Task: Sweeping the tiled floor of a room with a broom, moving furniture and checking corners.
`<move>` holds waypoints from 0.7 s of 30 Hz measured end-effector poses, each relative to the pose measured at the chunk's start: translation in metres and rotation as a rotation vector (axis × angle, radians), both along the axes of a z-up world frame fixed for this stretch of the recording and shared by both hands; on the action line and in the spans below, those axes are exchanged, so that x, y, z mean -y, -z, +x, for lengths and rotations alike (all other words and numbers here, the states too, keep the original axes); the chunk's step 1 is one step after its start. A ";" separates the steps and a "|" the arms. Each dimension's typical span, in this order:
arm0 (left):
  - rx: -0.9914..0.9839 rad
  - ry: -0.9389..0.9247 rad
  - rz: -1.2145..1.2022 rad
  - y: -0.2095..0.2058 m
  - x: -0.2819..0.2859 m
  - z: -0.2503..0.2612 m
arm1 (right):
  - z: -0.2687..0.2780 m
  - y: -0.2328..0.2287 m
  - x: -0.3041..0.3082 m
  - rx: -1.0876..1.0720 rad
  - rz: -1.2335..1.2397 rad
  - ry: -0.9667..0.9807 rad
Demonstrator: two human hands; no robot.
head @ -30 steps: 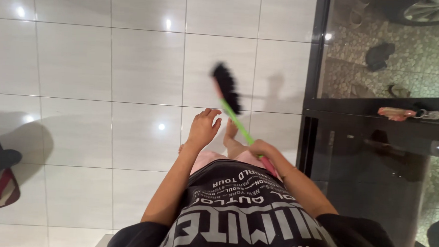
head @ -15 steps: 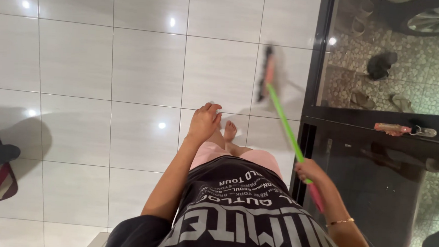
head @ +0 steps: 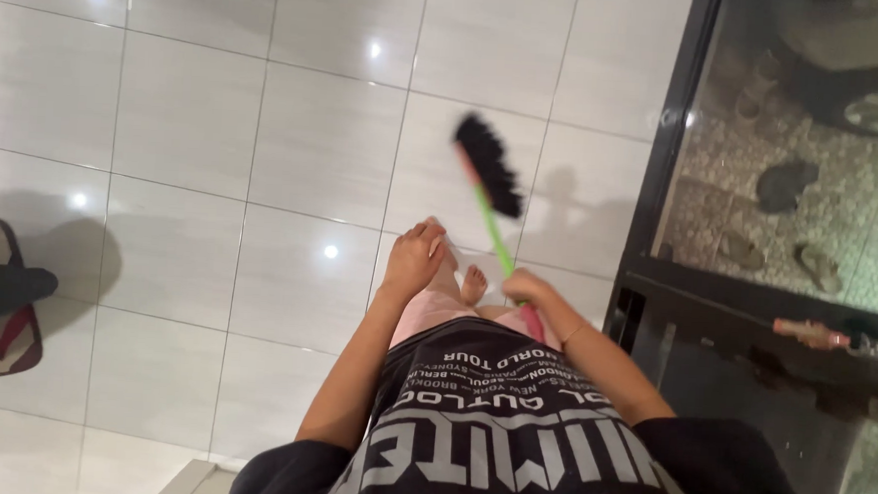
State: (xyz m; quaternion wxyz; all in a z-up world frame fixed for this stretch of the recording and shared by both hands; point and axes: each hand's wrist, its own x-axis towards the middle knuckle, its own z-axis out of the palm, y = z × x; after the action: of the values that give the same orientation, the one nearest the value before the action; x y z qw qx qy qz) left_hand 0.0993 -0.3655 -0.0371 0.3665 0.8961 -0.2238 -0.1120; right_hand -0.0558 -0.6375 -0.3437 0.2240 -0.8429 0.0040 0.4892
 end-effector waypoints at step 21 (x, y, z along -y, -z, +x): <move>0.029 -0.084 -0.069 -0.025 -0.015 0.150 | 0.198 -0.144 0.164 -0.007 -0.272 0.680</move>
State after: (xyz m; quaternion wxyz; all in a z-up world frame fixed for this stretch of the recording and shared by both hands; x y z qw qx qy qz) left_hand 0.2491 -0.3508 -0.0126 0.3981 0.8932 -0.1949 -0.0756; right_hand 0.1418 -0.8018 -0.1994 0.2598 -0.8139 0.3497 0.3844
